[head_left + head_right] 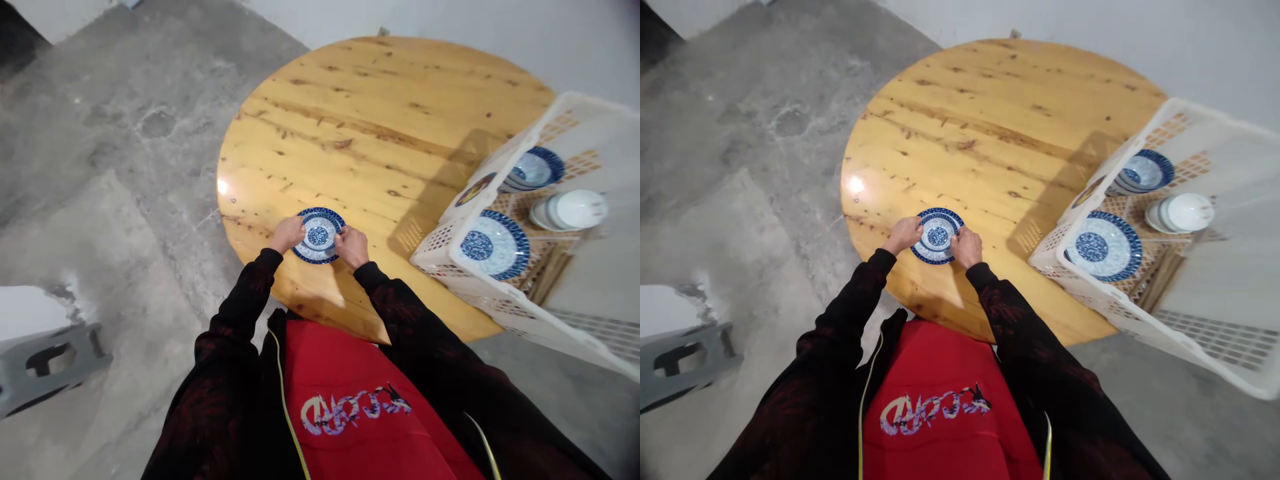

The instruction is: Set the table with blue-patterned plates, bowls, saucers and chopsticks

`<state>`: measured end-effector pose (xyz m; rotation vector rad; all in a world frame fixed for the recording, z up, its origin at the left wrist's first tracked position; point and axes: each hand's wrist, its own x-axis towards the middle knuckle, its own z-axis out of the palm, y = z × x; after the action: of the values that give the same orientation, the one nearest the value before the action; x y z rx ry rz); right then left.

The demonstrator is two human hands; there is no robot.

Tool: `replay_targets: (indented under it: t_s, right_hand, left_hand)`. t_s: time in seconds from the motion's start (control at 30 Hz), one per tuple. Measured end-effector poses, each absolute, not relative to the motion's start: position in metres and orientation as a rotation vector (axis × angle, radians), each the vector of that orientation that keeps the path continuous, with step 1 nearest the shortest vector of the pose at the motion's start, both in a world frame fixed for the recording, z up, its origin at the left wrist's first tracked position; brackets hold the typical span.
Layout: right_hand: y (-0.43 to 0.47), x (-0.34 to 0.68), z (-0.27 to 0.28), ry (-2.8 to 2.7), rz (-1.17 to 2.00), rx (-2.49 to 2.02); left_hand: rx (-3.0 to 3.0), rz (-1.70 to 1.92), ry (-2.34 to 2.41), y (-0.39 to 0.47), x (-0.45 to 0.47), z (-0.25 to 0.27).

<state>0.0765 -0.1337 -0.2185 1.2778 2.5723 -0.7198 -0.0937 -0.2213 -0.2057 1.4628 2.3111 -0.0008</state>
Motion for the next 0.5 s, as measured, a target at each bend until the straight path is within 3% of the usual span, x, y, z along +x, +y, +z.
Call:
replay_targets:
  t_s: [0.33, 0.5]
  right_hand:
    - [-0.126, 0.088, -0.177, 2.568, -0.995, 1.415]
    - [-0.114, 0.143, -0.124, 2.57, -1.632, 1.327]
  left_hand:
    - [1.393, -0.202, 2.4, -0.214, -0.097, -0.167]
    - [1.438, 0.045, 2.565, -0.192, -0.074, -0.128]
